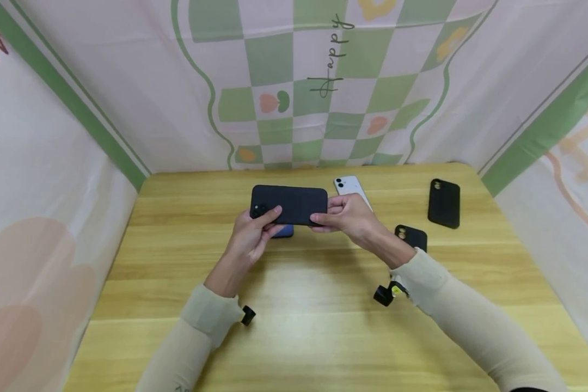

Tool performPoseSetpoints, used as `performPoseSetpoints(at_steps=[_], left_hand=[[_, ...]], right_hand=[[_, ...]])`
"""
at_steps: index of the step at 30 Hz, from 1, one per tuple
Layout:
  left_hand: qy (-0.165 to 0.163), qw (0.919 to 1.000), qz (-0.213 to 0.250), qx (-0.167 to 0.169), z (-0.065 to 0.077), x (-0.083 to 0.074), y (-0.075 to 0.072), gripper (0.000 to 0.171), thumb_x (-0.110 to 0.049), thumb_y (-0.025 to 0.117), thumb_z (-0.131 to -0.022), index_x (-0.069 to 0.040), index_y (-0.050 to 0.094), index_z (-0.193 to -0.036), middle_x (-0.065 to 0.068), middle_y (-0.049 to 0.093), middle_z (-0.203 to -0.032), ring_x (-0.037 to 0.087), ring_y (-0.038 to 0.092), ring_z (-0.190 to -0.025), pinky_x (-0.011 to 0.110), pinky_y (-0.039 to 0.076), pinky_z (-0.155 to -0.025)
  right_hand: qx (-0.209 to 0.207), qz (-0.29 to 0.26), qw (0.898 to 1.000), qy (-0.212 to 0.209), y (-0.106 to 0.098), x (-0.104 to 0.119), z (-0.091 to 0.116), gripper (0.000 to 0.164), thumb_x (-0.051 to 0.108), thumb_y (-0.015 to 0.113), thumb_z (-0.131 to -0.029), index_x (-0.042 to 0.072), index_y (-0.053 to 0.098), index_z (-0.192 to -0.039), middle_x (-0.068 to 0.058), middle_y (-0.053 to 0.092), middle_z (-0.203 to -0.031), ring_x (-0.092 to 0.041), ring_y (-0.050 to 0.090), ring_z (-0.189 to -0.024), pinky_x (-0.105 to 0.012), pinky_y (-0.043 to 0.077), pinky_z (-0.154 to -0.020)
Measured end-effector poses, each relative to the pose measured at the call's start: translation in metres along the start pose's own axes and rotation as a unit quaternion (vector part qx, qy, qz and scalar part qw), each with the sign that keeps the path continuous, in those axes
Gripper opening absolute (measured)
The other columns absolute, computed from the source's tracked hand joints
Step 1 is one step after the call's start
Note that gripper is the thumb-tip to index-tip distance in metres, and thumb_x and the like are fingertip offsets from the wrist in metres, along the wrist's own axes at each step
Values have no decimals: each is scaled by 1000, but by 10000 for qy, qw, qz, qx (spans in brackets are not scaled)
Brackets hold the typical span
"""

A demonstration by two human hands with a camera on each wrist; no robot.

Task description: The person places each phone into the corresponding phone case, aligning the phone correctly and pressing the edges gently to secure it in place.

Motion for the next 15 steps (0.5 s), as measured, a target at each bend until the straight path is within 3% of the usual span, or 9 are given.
performPoseSetpoints(at_steps=[5, 11, 15], left_hand=[[24, 10000, -25, -28, 0, -2, 0, 47, 3, 67, -102, 3, 50, -146, 20, 69, -121, 21, 79, -98, 26, 61, -89], [92, 9999, 87, -98, 0, -3, 1, 45, 2, 67, -102, 4, 52, -144, 18, 72, -118, 20, 79, -96, 26, 61, -89], [228, 9994, 194, -148, 0, -2, 3, 45, 4, 68, -101, 3, 53, -144, 16, 71, -119, 20, 78, -99, 29, 61, -91]], right_hand=[[-69, 34, 10000, 22, 2, 0, 1, 10, -9, 74, -94, -12, 65, -95, -17, 79, -90, -28, 80, -88, -49, 62, -90], [-171, 116, 9997, -130, 5, -4, 1, 31, -7, 72, -96, -18, 64, -125, -19, 79, -106, -26, 80, -93, -43, 64, -87], [-247, -184, 9992, -264, 10, -7, 2, 29, -10, 70, -96, -15, 65, -125, -16, 80, -104, -24, 79, -94, -42, 64, -87]])
Point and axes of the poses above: each hand's wrist, its own z-axis away from the middle knuckle, its own y-axis out of the palm, x = y × z, the point moved 2 cm from there along -z, towards the middle knuckle
